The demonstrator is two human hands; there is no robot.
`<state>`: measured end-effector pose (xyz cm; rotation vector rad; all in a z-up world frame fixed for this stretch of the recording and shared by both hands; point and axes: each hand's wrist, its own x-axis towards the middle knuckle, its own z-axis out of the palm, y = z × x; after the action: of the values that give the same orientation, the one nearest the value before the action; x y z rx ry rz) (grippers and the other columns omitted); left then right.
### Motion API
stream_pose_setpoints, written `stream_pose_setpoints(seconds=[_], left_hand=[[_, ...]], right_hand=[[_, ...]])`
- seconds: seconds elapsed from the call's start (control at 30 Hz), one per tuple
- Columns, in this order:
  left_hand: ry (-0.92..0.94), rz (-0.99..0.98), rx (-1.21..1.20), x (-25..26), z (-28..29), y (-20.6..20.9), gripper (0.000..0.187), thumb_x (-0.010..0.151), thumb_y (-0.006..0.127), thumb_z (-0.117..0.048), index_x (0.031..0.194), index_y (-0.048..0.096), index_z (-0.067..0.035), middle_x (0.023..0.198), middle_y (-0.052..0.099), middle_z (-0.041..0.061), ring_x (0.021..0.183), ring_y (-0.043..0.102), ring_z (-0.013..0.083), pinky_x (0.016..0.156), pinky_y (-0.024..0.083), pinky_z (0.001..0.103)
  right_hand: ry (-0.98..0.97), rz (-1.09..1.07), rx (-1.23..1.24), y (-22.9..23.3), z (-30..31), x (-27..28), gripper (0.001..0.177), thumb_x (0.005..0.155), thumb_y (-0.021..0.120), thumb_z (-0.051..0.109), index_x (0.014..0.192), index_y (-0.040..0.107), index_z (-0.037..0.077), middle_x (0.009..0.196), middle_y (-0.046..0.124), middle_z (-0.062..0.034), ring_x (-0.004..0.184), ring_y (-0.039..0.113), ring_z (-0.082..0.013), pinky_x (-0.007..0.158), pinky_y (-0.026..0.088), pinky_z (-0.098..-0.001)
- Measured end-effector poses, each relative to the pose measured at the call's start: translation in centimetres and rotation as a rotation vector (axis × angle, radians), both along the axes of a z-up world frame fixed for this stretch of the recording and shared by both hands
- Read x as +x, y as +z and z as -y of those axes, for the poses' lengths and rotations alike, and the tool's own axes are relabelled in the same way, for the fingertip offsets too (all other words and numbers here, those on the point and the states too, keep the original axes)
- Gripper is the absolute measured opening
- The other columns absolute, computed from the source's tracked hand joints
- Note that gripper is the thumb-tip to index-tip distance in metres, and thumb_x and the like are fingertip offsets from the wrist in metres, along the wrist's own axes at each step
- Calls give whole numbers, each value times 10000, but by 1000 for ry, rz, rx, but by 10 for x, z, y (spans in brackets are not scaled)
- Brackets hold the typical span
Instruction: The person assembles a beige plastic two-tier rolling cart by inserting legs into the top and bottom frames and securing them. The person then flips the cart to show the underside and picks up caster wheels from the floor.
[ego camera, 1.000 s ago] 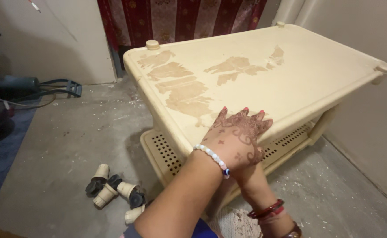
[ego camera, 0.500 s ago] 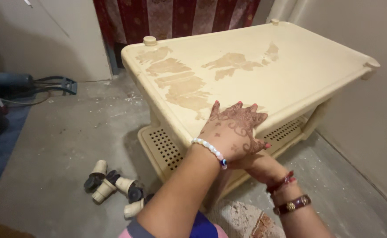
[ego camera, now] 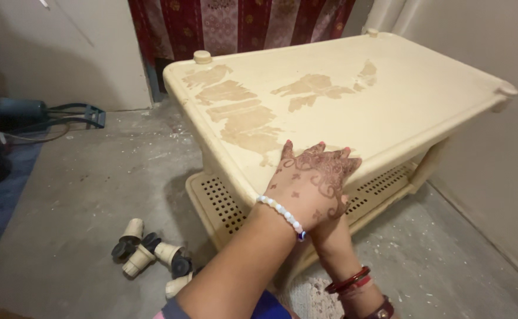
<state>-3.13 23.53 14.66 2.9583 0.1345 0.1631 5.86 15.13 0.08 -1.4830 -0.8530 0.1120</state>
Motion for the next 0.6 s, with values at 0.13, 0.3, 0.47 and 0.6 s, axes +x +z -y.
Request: stream_pose_setpoints(seconds=[0.13,0.3,0.47,0.6], left_hand=[[32,97,27,-6,10,-3,642,953,518,-491,1532,335,-283,1622,302,-10,1505,247,240,1219,95,623],[28,187,171,-16,16,-4,608,986,549,-515,1496,430,-205,1463,500,97,1363,447,286,1158,291,559],[6,374,147,-34,27,-15,702,787,733,-344,1417,490,-153,1352,576,56,1258,528,277,1003,421,494],[-23,545,228,-37,20,-22,626,843,745,-294,1408,510,-167,1318,601,64,1239,547,289,980,442,494]], right_hand=[[98,184,-361,15,24,7,302,873,690,55,1169,660,0,1163,719,-133,1069,702,-243,956,588,-384],[494,-900,383,73,88,50,652,770,678,83,1385,478,2,1381,558,-203,1232,591,-338,1030,509,-501],[-13,-1084,650,111,91,93,666,934,725,222,1432,383,-60,1316,579,-192,1231,618,-279,1076,488,-413],[-124,-1091,490,109,88,124,465,964,721,226,1315,500,16,1198,599,-103,1161,638,-218,1065,490,-363]])
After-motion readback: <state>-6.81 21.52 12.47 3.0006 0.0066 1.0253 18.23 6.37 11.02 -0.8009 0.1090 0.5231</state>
